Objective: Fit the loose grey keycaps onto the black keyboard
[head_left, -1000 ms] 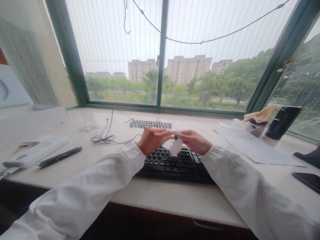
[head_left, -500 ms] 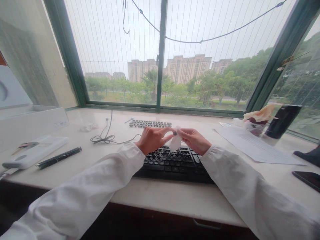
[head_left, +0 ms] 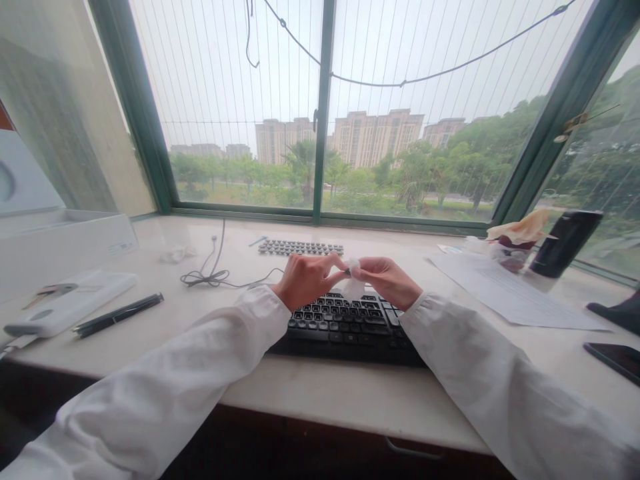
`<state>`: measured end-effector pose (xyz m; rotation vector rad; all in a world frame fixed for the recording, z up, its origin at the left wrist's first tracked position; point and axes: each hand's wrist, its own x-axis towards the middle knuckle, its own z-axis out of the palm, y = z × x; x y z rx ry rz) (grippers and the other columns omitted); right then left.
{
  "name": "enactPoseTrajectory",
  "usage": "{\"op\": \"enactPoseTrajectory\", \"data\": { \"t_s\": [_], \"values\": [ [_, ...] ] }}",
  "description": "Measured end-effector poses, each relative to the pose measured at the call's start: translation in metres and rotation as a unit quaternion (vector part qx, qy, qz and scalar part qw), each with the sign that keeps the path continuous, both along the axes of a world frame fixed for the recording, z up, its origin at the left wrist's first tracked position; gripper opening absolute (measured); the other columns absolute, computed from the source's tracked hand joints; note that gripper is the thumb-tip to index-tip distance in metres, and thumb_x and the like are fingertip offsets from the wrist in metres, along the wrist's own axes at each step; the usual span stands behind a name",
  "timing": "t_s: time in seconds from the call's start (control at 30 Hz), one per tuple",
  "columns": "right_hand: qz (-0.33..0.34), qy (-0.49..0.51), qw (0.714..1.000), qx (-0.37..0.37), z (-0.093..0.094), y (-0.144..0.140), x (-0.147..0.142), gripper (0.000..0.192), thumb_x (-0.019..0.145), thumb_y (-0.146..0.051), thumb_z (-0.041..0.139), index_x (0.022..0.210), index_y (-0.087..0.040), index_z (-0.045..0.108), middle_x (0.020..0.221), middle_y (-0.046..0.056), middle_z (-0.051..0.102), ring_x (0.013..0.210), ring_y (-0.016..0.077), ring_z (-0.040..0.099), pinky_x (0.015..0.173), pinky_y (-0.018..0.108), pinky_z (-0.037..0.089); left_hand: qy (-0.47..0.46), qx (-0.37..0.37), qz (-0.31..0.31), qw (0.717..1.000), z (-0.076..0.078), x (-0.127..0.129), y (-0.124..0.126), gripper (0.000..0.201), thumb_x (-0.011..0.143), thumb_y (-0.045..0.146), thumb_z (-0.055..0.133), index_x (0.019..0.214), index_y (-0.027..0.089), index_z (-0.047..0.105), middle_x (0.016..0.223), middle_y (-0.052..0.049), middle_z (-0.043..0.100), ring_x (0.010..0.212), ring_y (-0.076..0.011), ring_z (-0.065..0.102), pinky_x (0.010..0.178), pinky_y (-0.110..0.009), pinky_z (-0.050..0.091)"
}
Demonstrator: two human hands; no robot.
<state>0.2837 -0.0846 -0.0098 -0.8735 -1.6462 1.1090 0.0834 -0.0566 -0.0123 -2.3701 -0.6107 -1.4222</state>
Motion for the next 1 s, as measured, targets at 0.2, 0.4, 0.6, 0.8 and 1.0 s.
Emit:
{"op": "enactPoseTrajectory", "data": {
  "t_s": [0.2,0.4,0.6,0.8,1.0],
  "values": [
    [0.004,-0.002,1.000,0.002,0.000,0.000,-0.002,0.042,0.074,-0.050,0.073,0.097,-0.015,0.076,0.093,0.007,0.074,0.084,0.0192,0.061,0.077,0.032,0.044,-0.019,0.003,-0.034,0.999,-0.003,0.000,0.003,0.028,0.088,0.040,0.060,0.072,0.018,0.066,0.044,0.008,0.046,0.041,-0.0042,0.044,0.047,-0.016,0.030],
    [0.008,-0.015,1.000,-0.002,0.001,0.000,-0.002,0.040,0.072,-0.052,0.074,0.088,-0.015,0.077,0.079,0.005,0.072,0.074,0.0168,0.060,0.073,0.031,0.043,-0.051,-0.089,-0.116,0.988,-0.001,0.001,0.004,0.033,0.084,0.045,0.064,0.069,0.016,0.065,0.045,0.010,0.032,0.043,-0.0042,0.032,0.047,-0.017,0.028],
    [-0.023,-0.046,0.998,0.041,0.007,0.004,0.007,0.042,0.072,-0.055,0.073,0.087,-0.016,0.076,0.085,0.006,0.073,0.079,0.0196,0.062,0.078,0.034,0.046,-0.062,-0.125,-0.131,0.982,0.004,0.000,0.007,0.032,0.077,0.049,0.070,0.071,0.017,0.068,0.045,0.011,0.028,0.043,-0.0044,0.027,0.046,-0.018,0.026],
    [-0.333,-0.283,0.879,0.192,0.005,0.018,0.040,0.038,0.082,-0.054,0.061,0.089,-0.020,0.077,0.087,0.007,0.074,0.072,0.0204,0.061,0.070,0.033,0.046,0.006,-0.061,-0.063,0.996,0.009,-0.005,0.012,0.029,0.078,0.049,0.070,0.079,0.020,0.071,0.042,0.010,0.042,0.040,-0.0043,0.039,0.048,-0.017,0.030],
    [-0.294,-0.478,0.810,0.171,-0.014,0.027,0.052,0.033,0.090,-0.039,0.052,0.100,-0.018,0.075,0.100,0.011,0.073,0.081,0.0215,0.065,0.077,0.032,0.047,0.164,-0.001,-0.027,0.986,0.021,-0.016,0.013,0.015,0.084,0.036,0.068,0.084,0.021,0.072,0.064,0.002,0.070,0.054,-0.0101,0.063,0.051,-0.019,0.033]
  ]
}}
